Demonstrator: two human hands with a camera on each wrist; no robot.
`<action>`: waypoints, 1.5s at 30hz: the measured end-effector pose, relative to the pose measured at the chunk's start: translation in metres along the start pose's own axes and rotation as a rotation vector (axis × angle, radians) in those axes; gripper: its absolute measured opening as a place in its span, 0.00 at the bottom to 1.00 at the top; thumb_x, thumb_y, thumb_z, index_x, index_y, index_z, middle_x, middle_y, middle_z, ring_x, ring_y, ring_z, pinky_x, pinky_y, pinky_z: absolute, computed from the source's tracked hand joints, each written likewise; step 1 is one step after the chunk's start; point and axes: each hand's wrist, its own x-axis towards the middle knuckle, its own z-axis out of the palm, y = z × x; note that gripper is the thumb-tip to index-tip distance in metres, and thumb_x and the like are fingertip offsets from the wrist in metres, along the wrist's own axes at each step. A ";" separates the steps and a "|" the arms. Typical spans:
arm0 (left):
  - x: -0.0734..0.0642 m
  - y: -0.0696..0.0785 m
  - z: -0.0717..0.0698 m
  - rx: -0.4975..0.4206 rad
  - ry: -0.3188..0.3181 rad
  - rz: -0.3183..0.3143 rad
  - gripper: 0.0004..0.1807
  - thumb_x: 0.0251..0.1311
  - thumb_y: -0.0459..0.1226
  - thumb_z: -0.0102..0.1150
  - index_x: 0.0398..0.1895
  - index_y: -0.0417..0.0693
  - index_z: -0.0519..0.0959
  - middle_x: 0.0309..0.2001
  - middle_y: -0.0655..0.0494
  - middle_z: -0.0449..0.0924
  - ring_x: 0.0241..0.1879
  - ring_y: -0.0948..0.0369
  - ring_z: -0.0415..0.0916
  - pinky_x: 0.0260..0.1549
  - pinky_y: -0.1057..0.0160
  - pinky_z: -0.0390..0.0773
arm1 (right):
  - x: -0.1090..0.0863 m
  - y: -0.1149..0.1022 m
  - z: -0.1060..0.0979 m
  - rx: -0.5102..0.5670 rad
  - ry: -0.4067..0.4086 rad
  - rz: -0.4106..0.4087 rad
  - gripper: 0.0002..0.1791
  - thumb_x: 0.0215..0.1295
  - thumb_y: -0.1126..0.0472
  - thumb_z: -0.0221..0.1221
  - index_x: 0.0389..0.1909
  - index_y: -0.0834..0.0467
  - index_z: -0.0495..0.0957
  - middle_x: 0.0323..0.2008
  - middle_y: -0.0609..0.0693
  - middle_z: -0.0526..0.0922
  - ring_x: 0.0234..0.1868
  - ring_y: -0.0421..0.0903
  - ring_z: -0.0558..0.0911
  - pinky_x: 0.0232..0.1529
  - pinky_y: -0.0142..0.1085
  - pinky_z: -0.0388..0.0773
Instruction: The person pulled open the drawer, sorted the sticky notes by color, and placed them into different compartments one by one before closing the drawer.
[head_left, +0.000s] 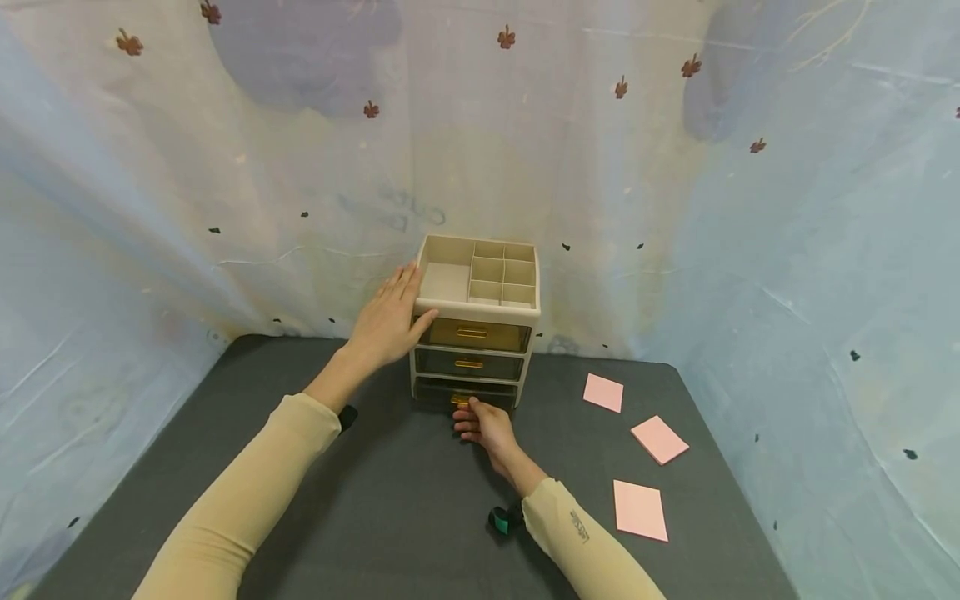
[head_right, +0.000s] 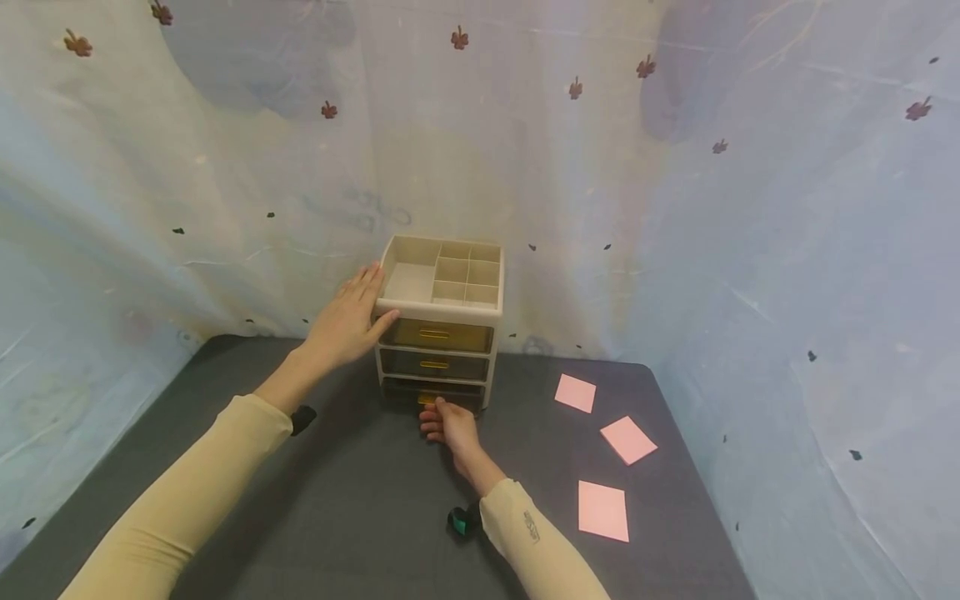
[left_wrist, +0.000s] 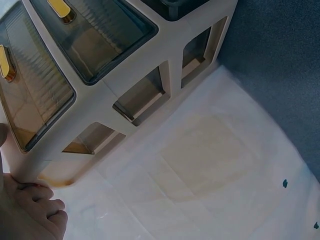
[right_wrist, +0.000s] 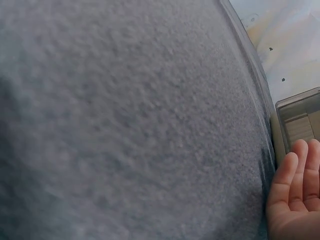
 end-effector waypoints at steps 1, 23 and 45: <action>0.000 0.000 0.000 -0.003 -0.001 0.000 0.45 0.80 0.57 0.43 0.85 0.38 0.42 0.84 0.41 0.39 0.83 0.44 0.38 0.79 0.42 0.48 | -0.001 0.000 0.000 0.000 -0.002 -0.001 0.28 0.84 0.50 0.49 0.61 0.71 0.78 0.44 0.54 0.89 0.38 0.42 0.87 0.43 0.38 0.86; 0.000 0.000 0.000 0.002 -0.005 -0.004 0.45 0.81 0.58 0.42 0.85 0.39 0.42 0.84 0.41 0.37 0.83 0.44 0.37 0.79 0.42 0.47 | -0.024 0.006 0.002 0.002 -0.041 -0.002 0.27 0.84 0.51 0.50 0.59 0.73 0.79 0.42 0.54 0.89 0.37 0.42 0.87 0.39 0.34 0.85; 0.000 0.001 0.000 0.009 -0.001 0.000 0.45 0.80 0.58 0.42 0.85 0.39 0.42 0.84 0.42 0.38 0.83 0.44 0.39 0.79 0.41 0.49 | -0.054 0.008 0.003 -0.038 -0.089 -0.015 0.29 0.83 0.49 0.51 0.59 0.74 0.79 0.47 0.62 0.88 0.40 0.45 0.87 0.42 0.38 0.85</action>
